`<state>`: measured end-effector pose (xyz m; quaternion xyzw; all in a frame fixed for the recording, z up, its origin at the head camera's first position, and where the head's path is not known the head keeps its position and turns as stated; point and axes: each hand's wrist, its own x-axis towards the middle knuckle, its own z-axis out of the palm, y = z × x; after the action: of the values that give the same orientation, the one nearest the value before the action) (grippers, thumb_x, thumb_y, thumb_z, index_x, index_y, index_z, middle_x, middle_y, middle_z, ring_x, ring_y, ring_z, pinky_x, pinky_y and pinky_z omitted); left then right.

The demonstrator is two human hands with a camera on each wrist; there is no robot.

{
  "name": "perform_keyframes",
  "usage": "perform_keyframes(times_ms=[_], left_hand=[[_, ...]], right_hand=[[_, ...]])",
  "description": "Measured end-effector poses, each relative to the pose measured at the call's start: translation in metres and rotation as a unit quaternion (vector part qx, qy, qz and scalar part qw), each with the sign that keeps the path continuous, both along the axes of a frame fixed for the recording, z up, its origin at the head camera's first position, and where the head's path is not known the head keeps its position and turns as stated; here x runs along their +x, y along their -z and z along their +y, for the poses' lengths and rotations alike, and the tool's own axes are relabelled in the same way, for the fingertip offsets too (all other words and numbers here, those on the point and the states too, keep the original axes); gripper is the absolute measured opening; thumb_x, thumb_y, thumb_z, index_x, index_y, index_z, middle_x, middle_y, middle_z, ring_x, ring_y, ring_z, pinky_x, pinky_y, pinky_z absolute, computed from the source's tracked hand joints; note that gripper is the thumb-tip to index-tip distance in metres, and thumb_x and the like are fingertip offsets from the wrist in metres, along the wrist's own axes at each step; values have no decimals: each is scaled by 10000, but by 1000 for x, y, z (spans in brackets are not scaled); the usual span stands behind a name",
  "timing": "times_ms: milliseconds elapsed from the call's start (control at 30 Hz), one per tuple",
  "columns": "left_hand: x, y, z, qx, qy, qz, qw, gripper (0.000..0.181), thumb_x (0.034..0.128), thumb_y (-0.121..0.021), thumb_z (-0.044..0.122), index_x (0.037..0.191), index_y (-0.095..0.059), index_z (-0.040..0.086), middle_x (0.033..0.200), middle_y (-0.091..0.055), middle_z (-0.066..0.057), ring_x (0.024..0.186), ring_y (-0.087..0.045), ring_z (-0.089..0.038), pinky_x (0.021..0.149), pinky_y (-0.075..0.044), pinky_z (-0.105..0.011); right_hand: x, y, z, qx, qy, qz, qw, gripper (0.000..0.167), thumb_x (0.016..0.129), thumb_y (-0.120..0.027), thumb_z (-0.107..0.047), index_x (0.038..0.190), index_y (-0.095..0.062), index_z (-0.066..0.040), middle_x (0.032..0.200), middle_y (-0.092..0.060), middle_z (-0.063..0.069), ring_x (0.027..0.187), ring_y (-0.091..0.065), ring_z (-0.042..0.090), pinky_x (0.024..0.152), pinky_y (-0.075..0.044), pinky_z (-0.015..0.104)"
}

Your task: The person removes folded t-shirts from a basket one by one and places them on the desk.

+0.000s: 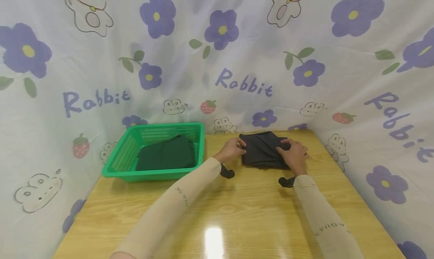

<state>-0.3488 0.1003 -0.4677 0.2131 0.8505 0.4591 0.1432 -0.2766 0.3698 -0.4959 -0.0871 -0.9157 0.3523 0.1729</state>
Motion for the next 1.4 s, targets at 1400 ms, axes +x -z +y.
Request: perform_keyframes(times_ms=[1400], left_hand=[[2,-82,-152,454,137,106,9988,201,1048,-611,171,1228,-660,95,1056,-708,-117,897,-705,-281,821,-589,-460]], right_hand=[[-8,-79,-169,-1337,-2367,-323,9618,497,975,-748,-321,1412,-559,-180,1373,-591,143,1103,-614,328,887,-532,507]])
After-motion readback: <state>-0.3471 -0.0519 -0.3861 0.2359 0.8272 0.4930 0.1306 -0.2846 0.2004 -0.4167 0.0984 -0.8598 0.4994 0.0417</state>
